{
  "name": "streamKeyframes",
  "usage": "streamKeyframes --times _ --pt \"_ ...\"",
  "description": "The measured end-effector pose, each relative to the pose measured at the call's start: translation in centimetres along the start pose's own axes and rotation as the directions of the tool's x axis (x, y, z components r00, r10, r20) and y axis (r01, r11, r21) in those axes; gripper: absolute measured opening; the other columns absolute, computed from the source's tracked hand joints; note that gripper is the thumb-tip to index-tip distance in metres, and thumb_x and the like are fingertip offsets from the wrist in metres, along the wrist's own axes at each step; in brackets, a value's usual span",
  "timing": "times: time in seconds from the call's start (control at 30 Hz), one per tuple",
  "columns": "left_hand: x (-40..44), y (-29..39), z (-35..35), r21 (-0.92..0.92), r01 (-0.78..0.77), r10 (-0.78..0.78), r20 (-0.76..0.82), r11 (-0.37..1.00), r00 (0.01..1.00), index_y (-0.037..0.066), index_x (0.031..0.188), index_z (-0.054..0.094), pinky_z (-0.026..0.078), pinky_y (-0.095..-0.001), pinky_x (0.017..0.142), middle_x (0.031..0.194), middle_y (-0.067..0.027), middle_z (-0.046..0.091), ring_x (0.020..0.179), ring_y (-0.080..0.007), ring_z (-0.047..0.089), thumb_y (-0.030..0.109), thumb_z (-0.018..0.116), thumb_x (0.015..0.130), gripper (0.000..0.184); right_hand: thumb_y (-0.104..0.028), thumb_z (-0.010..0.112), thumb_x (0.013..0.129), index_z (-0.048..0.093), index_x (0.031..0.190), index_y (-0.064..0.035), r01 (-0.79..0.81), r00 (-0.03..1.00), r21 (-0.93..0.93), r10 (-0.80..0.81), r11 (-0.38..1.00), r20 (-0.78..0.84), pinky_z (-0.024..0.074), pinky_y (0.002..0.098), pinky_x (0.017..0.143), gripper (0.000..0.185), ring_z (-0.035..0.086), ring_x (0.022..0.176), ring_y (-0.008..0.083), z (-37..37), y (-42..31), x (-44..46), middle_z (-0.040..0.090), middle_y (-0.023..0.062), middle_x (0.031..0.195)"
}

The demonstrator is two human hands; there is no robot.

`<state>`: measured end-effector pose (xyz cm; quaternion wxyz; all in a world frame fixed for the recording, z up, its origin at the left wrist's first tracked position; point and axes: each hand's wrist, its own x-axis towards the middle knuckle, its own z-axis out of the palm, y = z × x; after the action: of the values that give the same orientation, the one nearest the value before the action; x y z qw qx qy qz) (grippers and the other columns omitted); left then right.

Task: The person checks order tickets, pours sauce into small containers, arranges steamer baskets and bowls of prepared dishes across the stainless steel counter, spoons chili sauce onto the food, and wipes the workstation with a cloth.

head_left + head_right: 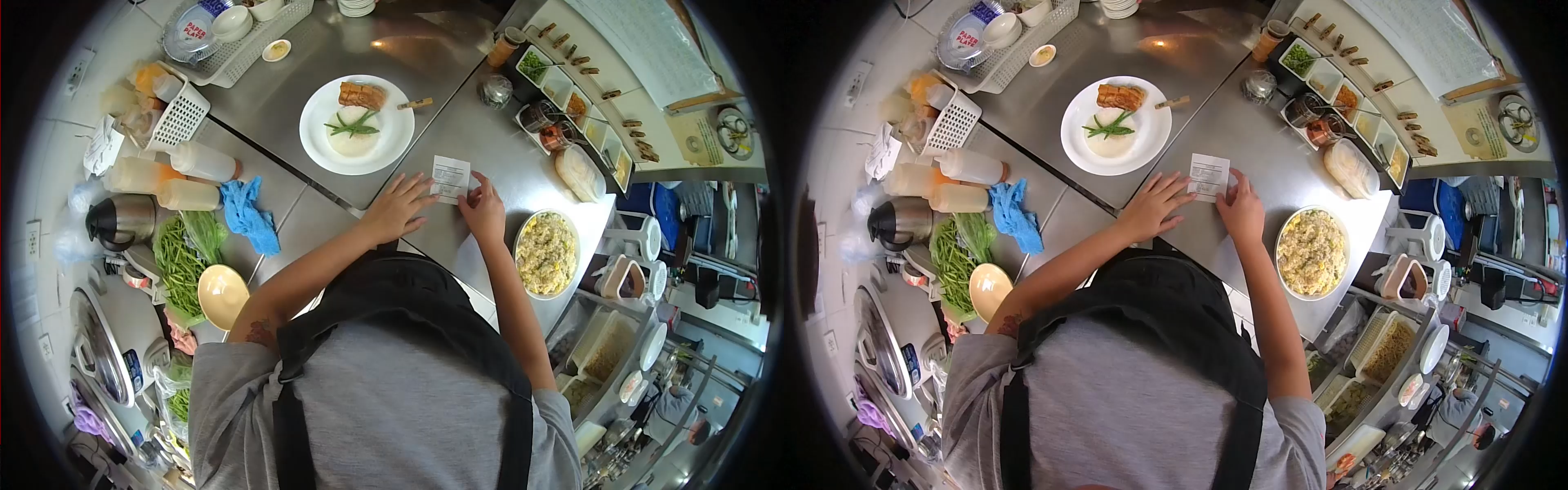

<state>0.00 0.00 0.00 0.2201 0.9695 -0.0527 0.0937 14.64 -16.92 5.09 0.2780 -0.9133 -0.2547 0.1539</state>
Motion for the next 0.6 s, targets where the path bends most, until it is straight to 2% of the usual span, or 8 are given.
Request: streamKeyframes --times 0.07,0.17,0.27,0.37,0.47,0.57,0.6 --pt "0.2 0.0 -1.3 0.039 -0.028 0.028 -0.018 0.999 0.999 0.02 0.137 0.05 0.018 -0.0497 0.116 0.153 -0.0063 0.033 0.142 -0.0284 0.026 0.034 0.063 0.086 0.055 -0.016 0.07 0.076 0.059 0.118 -0.0141 0.058 0.996 0.01 -0.057 0.998 -0.067 0.052 0.037 0.075 0.044 0.063 0.086 0.0261 -0.1 -0.9 -0.2 0.064 0.0083 0.093" --pt "0.5 0.3 -0.1 0.024 -0.084 0.084 -0.006 0.996 0.996 0.022 0.134 0.053 0.018 -0.0521 0.116 0.152 -0.0049 0.034 0.141 -0.0283 0.028 0.033 0.063 0.085 0.051 -0.015 0.07 0.075 0.067 0.099 -0.0123 0.327 0.933 -0.16 -0.345 0.931 -0.103 0.0513 0.0389 0.074 0.024 0.062 0.084 0.0277 0.5 1.2 -0.1 0.063 0.006 0.083" --pt "0.6 0.3 -1.0 0.03 -0.052 0.051 0.04 0.998 0.998 0.025 0.132 0.055 0.017 -0.0541 0.115 0.152 -0.0035 0.034 0.141 -0.0278 0.028 0.033 0.063 0.085 0.048 -0.014 0.07 0.075 0.069 0.086 -0.0104 0.458 0.874 -0.112 -0.47 0.882 -0.124 0.0509 0.04 0.073 0.012 0.062 0.085 0.028 1.2 -0.4 0.5 0.062 0.0049 0.079" --pt "0.5 0.0 -0.6 0.023 -0.012 0.011 0.054 1.0 0.999 0.028 0.129 0.056 0.016 -0.0553 0.116 0.153 -0.0029 0.032 0.143 -0.0274 0.027 0.035 0.063 0.085 0.046 -0.014 0.071 0.073 0.068 0.08 -0.0096 0.58 0.808 -0.121 -0.588 0.806 -0.046 0.051 0.0404 0.073 0.009 0.062 0.083 0.0285 2.7 -1.1 1.3 0.064 0.0056 0.082" --pt "0.5 -0.1 -0.8 -0.018 -0.027 0.028 0.033 0.999 0.999 0.029 0.128 0.057 0.015 -0.0556 0.116 0.153 -0.0023 0.032 0.143 -0.028 0.025 0.035 0.064 0.084 0.045 -0.014 0.071 0.072 0.067 0.076 -0.0086 0.558 0.824 -0.138 -0.566 0.819 -0.032 0.0507 0.0405 0.074 0.008 0.062 0.081 0.0293 2.6 0.8 2.3 0.065 0.0067 0.08" --pt "0.5 -0.2 -0.4 -0.017 -0.016 0.016 0.04 1.0 0.999 0.031 0.13 0.056 0.015 -0.0564 0.116 0.154 -0.002 0.031 0.143 -0.0287 0.025 0.034 0.066 0.083 0.048 -0.015 0.072 0.073 0.068 0.078 -0.0075 0.475 0.867 -0.194 -0.494 0.858 -0.066 0.0523 0.0387 0.071 0.01 0.065 0.076 0.0283 -0.8 2.9 2.3 0.066 0.0081 0.078" --pt "0.4 -0.3 -0.3 -0.02 -0.019 0.019 0.029 1.0 0.999 0.031 0.13 0.056 0.015 -0.0566 0.116 0.154 -0.002 0.031 0.143 -0.0286 0.025 0.034 0.066 0.083 0.048 -0.017 0.072 0.074 0.069 0.08 -0.0069 0.413 0.902 -0.151 -0.426 0.898 -0.067 0.0528 0.0379 0.07 0.012 0.066 0.074 0.0281 -1.4 3.5 2.4 0.067 0.0085 0.077"
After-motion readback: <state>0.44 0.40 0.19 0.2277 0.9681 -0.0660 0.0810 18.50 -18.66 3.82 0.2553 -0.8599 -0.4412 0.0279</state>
